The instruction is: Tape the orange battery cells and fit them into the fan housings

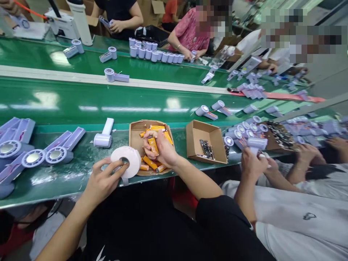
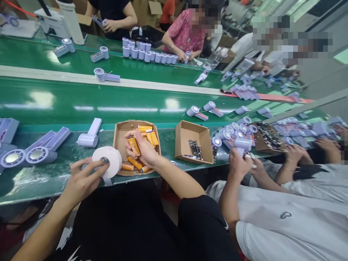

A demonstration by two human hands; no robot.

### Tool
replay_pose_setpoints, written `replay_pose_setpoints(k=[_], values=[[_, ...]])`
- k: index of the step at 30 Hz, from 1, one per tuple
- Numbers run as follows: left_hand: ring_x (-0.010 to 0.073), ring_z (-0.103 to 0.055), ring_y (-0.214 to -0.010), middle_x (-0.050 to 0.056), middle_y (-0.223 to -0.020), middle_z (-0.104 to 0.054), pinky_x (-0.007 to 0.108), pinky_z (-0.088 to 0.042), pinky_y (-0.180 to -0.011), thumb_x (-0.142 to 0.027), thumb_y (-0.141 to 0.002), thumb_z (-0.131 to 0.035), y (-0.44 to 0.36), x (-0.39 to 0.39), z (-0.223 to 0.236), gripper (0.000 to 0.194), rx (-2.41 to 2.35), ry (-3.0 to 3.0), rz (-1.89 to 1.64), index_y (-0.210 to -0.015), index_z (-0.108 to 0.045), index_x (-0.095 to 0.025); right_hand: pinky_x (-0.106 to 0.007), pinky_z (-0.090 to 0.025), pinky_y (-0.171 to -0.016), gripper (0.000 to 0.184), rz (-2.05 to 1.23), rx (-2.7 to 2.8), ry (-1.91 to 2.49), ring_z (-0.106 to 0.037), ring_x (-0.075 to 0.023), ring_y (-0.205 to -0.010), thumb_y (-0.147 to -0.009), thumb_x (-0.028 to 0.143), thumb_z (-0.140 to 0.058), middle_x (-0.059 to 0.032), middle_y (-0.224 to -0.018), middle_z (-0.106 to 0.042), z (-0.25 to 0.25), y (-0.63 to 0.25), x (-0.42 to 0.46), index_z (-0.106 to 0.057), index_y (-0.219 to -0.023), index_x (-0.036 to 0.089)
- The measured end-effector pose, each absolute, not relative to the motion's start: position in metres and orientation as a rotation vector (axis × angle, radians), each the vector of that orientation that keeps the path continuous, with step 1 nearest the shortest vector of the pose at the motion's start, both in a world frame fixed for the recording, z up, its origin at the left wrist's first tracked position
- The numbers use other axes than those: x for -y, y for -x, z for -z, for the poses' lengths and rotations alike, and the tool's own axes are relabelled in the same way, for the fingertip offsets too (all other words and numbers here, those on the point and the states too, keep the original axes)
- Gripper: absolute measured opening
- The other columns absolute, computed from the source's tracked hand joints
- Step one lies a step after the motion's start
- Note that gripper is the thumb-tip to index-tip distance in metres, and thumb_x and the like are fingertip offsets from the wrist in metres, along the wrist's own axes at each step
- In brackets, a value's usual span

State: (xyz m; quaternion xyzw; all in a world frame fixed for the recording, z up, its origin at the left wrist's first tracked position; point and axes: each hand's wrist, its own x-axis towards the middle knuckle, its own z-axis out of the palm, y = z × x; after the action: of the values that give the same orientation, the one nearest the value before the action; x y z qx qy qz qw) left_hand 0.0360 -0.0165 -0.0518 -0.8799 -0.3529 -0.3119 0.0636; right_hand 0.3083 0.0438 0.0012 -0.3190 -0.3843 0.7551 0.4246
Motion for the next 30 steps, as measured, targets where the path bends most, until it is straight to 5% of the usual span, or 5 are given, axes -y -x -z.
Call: replay_pose_setpoints(k=[5,14,17,20,30], values=[[0.0267,-0.059,-0.118,0.004,-0.117,-0.083,0.040,-0.048,-0.108,0.000,-0.093,-0.070,-0.037,0.016,0.049,0.046,1.074,2.639,0.925,-0.131,-0.074,-0.025,-0.020,-0.025,-0.046,0.056,-1.857,1.141,0.828,-0.038,-0.0058,-0.052,-0.085,0.050,-0.091,0.0097,-0.082,-0.051,0.008,-0.314,-0.035,-0.054,-0.121,0.028],[0.0268,-0.058,-0.123,0.004,-0.121,-0.083,0.039,-0.048,-0.111,0.002,-0.091,-0.073,-0.035,0.017,0.052,0.050,1.094,2.672,0.903,-0.131,-0.077,-0.026,-0.022,-0.030,-0.043,0.056,-1.735,1.154,0.908,-0.045,-0.0092,-0.051,-0.097,0.080,-0.066,0.0058,-0.075,-0.055,0.014,-0.314,-0.037,-0.066,-0.101,0.024],[0.0274,-0.057,-0.121,0.003,-0.120,-0.083,0.039,-0.049,-0.109,0.002,-0.091,-0.074,-0.034,0.017,0.048,0.049,1.076,2.663,0.863,-0.131,-0.077,-0.025,-0.029,-0.055,-0.064,0.056,-1.391,1.499,1.010,-0.066,-0.0154,-0.069,-0.103,0.077,-0.060,-0.0011,-0.080,-0.072,0.005,-0.322,-0.032,-0.075,-0.099,0.023],[0.0277,-0.057,-0.121,0.002,-0.120,-0.083,0.040,-0.050,-0.109,0.001,-0.092,-0.075,-0.033,0.018,0.045,0.048,1.051,2.661,0.841,-0.132,-0.076,-0.026,-0.036,-0.061,-0.093,0.052,-1.061,1.782,1.055,-0.078,-0.0205,-0.092,-0.108,0.068,-0.058,-0.0051,-0.088,-0.083,-0.003,-0.330,-0.025,-0.081,-0.100,0.023],[0.0253,-0.056,-0.121,0.000,-0.126,-0.082,0.040,-0.056,-0.117,-0.003,-0.093,-0.076,-0.035,0.020,0.057,0.062,1.009,2.656,0.841,-0.146,-0.073,-0.035,-0.035,-0.066,-0.092,0.040,-0.756,1.768,1.123,-0.084,-0.0222,-0.096,-0.112,0.051,-0.059,-0.0048,-0.101,-0.088,-0.009,-0.327,-0.016,-0.086,-0.100,0.025]])
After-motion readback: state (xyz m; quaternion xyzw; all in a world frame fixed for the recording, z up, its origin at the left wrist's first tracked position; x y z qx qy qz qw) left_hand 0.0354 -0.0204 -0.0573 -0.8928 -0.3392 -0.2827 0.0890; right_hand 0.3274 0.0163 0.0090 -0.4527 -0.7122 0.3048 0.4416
